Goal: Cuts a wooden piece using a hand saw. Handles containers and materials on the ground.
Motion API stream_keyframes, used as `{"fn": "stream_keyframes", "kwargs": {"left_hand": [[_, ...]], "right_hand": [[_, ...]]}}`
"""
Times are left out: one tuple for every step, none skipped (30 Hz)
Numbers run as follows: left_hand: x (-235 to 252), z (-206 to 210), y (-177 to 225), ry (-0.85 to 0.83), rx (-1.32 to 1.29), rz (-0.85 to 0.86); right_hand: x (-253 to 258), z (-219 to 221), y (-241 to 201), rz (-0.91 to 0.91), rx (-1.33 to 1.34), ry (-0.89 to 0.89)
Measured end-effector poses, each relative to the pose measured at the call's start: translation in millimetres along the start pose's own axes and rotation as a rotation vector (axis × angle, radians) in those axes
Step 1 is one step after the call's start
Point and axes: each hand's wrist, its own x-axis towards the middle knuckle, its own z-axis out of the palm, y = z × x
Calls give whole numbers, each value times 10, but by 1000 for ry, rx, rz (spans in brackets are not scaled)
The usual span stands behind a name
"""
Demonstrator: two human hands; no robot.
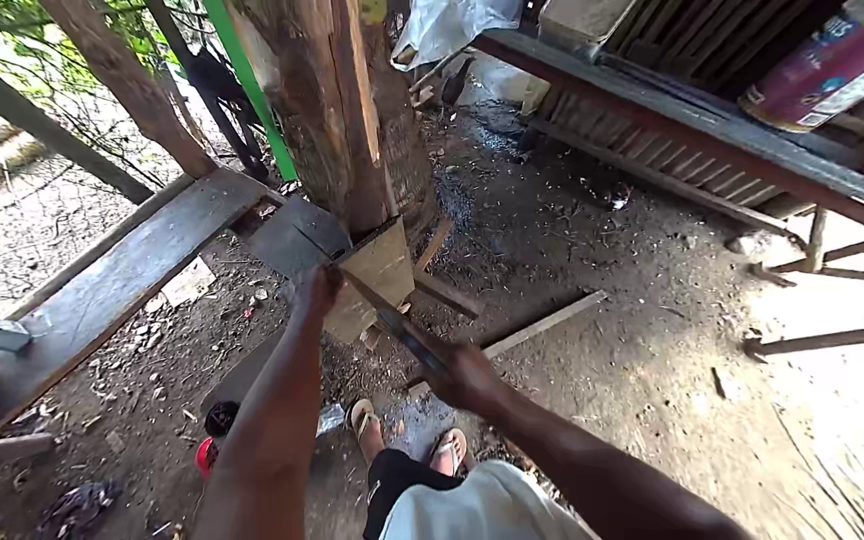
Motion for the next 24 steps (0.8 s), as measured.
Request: {"fn": "stream_keyframes", "kwargs": {"left_hand": [[-25, 21, -9, 20, -25, -3], [-23, 4, -42, 24, -40, -10], [-30, -29, -79, 23, -37, -2], [-44, -19, -90, 12, -30, 28], [-37, -38, -58, -12, -25, 54], [23, -122, -21, -27, -11, 60], [60, -185, 4, -55, 5, 49], [26, -173, 15, -86, 17, 34], [-26, -155, 34, -89, 20, 22], [-10, -134, 31, -54, 11, 17], [9, -92, 11, -19, 18, 20], [9, -65, 6, -9, 39, 17], [12, -78, 17, -3, 48, 16], [10, -98, 19, -3, 45, 22], [2, -87, 10, -7, 29, 34], [-13, -84, 10, -9, 30, 44], [-21, -89, -3, -11, 43, 52], [-6, -125, -12, -17, 44, 66], [-21, -148, -1, -35, 51, 86], [-59, -99, -22, -51, 74, 103], [-38, -84, -43, -46, 83, 106], [30, -146, -16, -36, 85, 86], [35, -169, 9, -45, 76, 58], [-12, -145, 24, -58, 69, 35]], "right_hand": [[315, 54, -86, 44, 13, -51], [503, 77, -156, 63, 15, -85], [498, 88, -170, 61, 29, -92], [264, 67, -117, 62, 60, -74], [-84, -29, -36, 52, 79, -33], [-440, -165, 58, 22, 82, 28], [-836, -299, 131, -4, 84, 75], [-1242, -412, 136, -14, 81, 108], [-1509, -522, 93, -22, 68, 136], [-1591, -587, 62, -40, 46, 151], [-1540, -558, 43, -56, 17, 161], [-1343, -459, 46, -70, -21, 169], [-988, -347, 61, -69, -42, 148], [-567, -237, 42, -41, -30, 91], [-155, -144, -5, 4, 6, 14], [187, -65, -60, 43, 34, -45], [411, -15, -119, 65, 37, -87], [497, -11, -163, 74, 39, -115], [390, -35, -145, 80, 52, -131], [77, -75, -88, 88, 76, -125], [-290, -182, -13, 78, 80, -88], [-662, -297, 100, 40, 70, -13], [-1082, -342, 203, 5, 66, 79], [-1456, -355, 256, -16, 61, 153]]}}
